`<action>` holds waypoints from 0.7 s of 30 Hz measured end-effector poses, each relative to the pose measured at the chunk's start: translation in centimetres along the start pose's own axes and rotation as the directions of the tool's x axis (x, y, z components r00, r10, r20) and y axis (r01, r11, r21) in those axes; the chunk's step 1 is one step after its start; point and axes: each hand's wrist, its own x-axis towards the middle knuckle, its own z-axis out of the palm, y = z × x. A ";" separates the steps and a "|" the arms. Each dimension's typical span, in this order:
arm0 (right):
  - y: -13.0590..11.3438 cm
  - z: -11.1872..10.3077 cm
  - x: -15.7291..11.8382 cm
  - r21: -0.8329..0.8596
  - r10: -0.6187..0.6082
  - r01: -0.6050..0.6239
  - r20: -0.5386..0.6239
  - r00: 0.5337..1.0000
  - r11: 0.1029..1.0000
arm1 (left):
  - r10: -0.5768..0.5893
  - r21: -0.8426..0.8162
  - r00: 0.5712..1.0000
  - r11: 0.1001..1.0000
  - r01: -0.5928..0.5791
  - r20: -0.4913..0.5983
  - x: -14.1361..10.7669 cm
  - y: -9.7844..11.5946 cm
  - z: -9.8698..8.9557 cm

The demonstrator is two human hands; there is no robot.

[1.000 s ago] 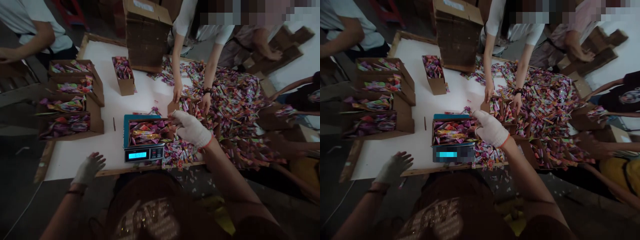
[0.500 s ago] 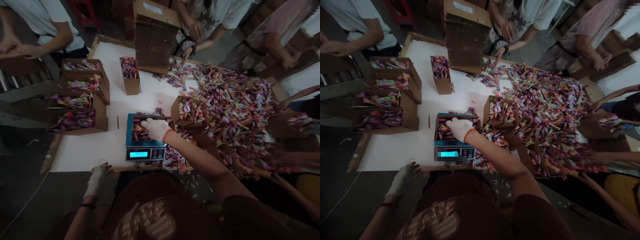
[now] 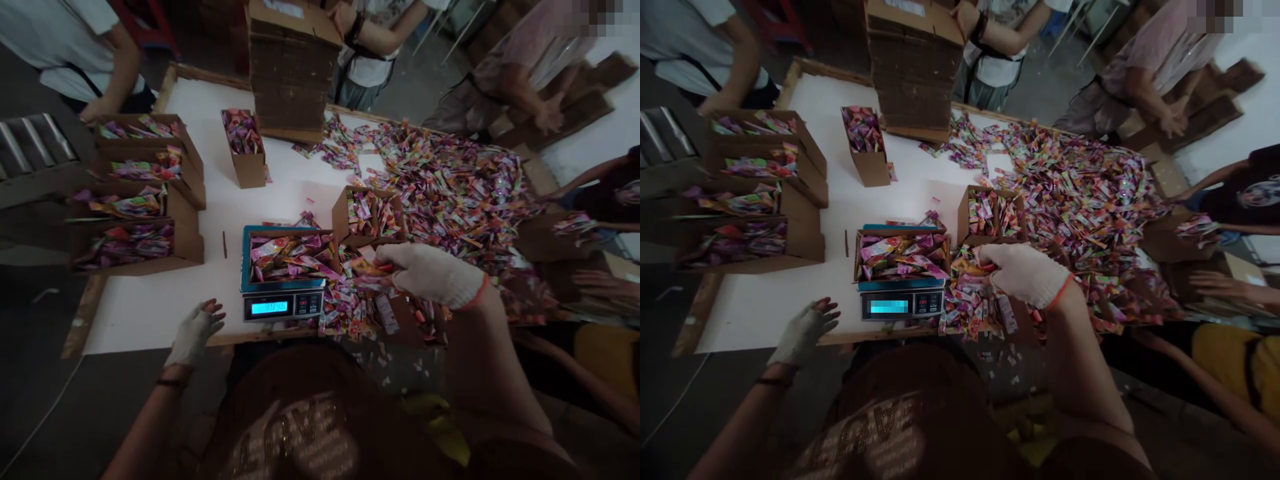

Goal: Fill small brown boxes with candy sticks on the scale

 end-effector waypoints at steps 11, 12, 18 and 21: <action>-10.6 2.5 6.9 -0.180 -0.018 0.028 0.059 0.998 0.983 | 0.428 -0.050 0.904 0.903 -0.427 0.015 -3.1 11.8 5.6; -11.0 2.6 7.2 -0.195 0.003 0.012 0.079 0.997 0.981 | 0.442 -0.059 0.897 0.896 -0.441 0.018 -3.5 12.2 6.2; -10.8 2.8 7.3 -0.225 0.034 -0.001 0.143 0.989 0.974 | 0.471 -0.047 0.876 0.882 -0.469 0.103 -4.1 12.3 8.5; -10.7 2.7 7.1 -0.219 0.019 0.021 0.177 0.984 0.976 | 0.472 0.018 0.873 0.878 -0.478 0.123 -3.7 12.1 9.1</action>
